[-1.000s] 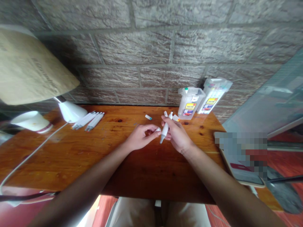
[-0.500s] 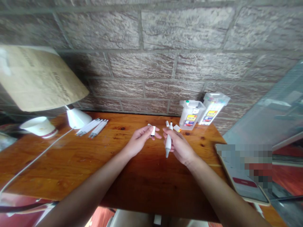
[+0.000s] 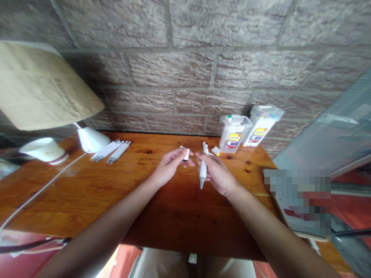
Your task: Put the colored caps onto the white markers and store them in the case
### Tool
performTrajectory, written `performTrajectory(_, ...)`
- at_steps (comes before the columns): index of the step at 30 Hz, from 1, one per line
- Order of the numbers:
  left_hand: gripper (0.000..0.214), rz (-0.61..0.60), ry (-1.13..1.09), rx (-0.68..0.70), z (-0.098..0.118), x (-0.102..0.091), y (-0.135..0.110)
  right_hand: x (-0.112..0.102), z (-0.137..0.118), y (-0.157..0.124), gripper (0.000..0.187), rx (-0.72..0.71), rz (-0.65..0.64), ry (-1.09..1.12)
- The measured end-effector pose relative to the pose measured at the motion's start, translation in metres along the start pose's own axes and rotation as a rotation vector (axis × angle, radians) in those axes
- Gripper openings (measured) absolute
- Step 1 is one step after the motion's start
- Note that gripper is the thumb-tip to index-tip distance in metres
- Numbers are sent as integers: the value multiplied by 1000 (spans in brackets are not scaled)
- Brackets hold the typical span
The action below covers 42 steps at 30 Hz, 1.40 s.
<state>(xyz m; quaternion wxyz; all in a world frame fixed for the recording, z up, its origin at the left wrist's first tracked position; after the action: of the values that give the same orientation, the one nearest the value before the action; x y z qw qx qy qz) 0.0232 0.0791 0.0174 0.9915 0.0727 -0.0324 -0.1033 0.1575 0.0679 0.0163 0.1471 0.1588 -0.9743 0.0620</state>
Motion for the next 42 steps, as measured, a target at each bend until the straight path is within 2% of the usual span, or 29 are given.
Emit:
performTrajectory(10,47,26,-25,-14,-1,-1,0,-2,0,1,38,7,21,-4)
performTrajectory(25,43,24,166,-13,8,1,-4,-11,-2,4,40,-28,98,41)
performTrajectory(33,38,9,126,-4,2,3,-3,-15,-7,4,41,-59,154,72)
performTrajectory(42,39,22,87,-25,-4,4,-3,-14,-6,5,41,-58,138,65)
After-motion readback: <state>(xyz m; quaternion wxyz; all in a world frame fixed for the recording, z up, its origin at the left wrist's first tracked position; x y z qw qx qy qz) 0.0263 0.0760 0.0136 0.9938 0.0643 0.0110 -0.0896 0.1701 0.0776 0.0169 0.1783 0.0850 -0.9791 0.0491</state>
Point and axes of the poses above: each hand's wrist, its own y-axis towards the middle knuckle, its own x-axis out of the palm, z = x × y, the point moved 7 cm from there along y, towards the middle knuckle, and after that the axes turned 4 degrees about -x, right-handed, at the moved point
